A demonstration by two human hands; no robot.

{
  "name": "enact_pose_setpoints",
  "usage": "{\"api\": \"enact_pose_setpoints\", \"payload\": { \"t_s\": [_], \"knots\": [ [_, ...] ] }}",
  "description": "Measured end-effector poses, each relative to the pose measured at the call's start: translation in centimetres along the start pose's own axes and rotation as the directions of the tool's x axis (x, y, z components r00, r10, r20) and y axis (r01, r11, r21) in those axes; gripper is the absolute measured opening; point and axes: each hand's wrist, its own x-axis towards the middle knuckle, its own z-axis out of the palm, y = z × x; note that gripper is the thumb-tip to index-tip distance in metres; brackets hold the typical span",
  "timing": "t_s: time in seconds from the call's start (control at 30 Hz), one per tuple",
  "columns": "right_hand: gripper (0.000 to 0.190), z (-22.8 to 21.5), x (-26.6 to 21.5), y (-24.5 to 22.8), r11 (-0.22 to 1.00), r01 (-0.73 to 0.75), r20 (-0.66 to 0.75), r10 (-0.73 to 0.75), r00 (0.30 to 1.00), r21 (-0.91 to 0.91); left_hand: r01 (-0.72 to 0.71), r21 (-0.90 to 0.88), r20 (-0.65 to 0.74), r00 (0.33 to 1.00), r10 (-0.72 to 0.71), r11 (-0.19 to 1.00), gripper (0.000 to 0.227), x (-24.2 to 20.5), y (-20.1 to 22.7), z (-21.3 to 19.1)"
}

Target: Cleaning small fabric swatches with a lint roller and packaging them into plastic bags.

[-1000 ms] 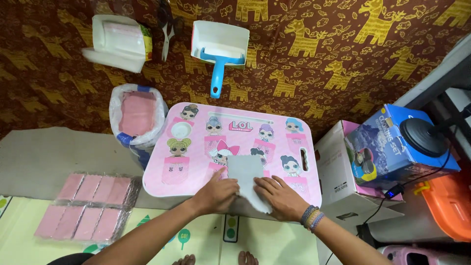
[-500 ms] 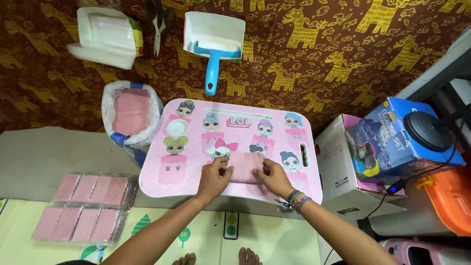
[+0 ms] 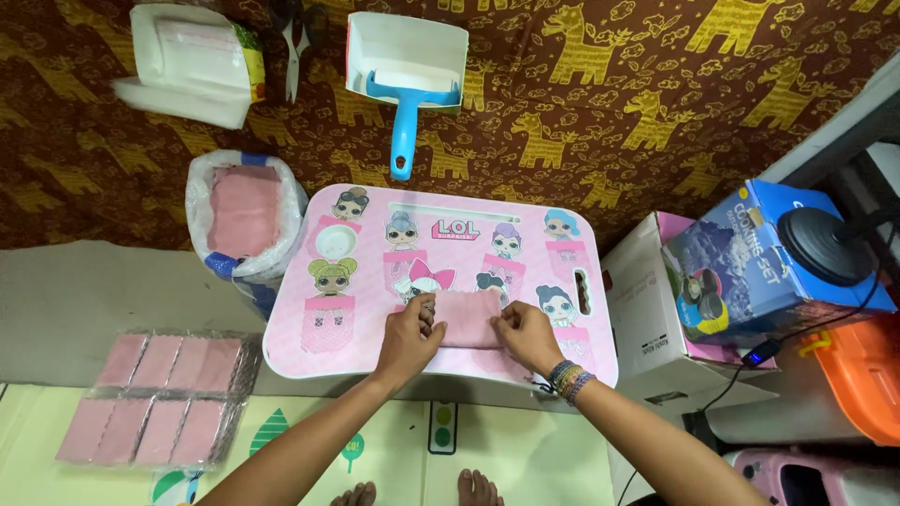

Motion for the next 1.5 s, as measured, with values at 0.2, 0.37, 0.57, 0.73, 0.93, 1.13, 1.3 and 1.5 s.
{"api": "enact_pose_setpoints", "payload": {
  "t_s": [0.2,0.37,0.57,0.73,0.93,1.13,1.3,1.5],
  "knots": [
    [0.026,-0.4,0.1,-0.4,0.997,-0.022,0.003,0.022,1.0,-0.068,0.046,0.004,0.028,0.999,-0.046,0.999,0.044,0.2,0.4,-0.3],
    [0.027,-0.4,0.2,-0.2,0.995,-0.029,0.008,0.03,1.0,-0.091,0.064,-0.01,0.025,0.998,-0.063,0.998,0.044,0.2,0.2,-0.2],
    [0.028,-0.4,0.3,-0.4,0.991,-0.044,0.011,0.046,0.999,-0.128,0.069,0.004,0.029,0.997,-0.069,0.998,0.044,0.3,0.1,-0.3],
    [0.029,-0.4,0.3,-0.5,0.985,-0.001,-0.004,0.0,1.0,-0.175,0.08,-0.001,0.037,0.996,-0.08,0.997,0.045,0.3,0.2,-0.3],
    [0.028,-0.5,0.3,-0.8,0.983,0.001,-0.001,-0.001,1.0,-0.183,0.073,0.029,0.021,0.997,-0.074,0.997,0.044,0.3,0.5,-0.4],
    [0.027,-0.6,0.2,-1.3,0.984,-0.047,0.026,0.052,0.998,-0.17,0.116,0.021,0.024,0.993,-0.117,0.993,0.047,0.4,0.3,-0.5],
    [0.027,-0.2,0.6,-0.4,0.976,-0.015,0.007,0.017,1.0,-0.217,0.11,0.031,0.013,0.994,-0.11,0.993,0.047,0.2,0.8,-0.9],
    [0.04,-1.5,-1.8,-4.5,0.949,0.096,0.007,-0.098,0.995,-0.301,-0.241,0.375,0.126,0.97,0.208,0.895,0.037,0.3,-0.2,-1.4]
  ]
}}
